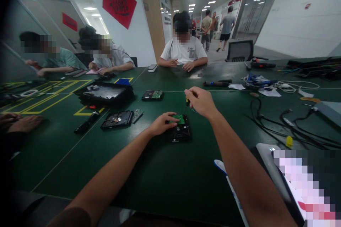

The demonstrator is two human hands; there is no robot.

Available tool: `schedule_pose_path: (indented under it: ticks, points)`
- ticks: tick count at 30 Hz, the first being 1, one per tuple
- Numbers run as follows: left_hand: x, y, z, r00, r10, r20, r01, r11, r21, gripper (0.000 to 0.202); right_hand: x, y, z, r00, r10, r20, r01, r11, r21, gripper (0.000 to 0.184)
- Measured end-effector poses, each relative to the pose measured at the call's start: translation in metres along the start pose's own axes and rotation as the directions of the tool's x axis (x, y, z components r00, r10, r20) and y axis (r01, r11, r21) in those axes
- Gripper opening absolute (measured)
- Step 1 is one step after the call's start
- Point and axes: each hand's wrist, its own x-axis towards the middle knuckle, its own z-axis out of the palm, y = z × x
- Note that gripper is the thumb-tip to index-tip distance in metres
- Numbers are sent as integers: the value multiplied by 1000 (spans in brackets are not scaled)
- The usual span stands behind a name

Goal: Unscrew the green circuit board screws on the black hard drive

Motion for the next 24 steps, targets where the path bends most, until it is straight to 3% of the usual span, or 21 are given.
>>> schedule_pose_path:
  ticks: [7,13,24]
  points:
    - [-2,-4,-15,991,42,130,-27,993,-117,30,-2,-2,-6,1000,-9,13,10,1000,-9,39]
    - [1,-3,-13,995,-17,97,28,993,-119,19,-3,-2,-2,999,18,43,-18,1000,6,38]
    - [6,7,-7,998,-62,32,64,995,-76,19,-1,2,2,997,30,67,-30,1000,-7,38]
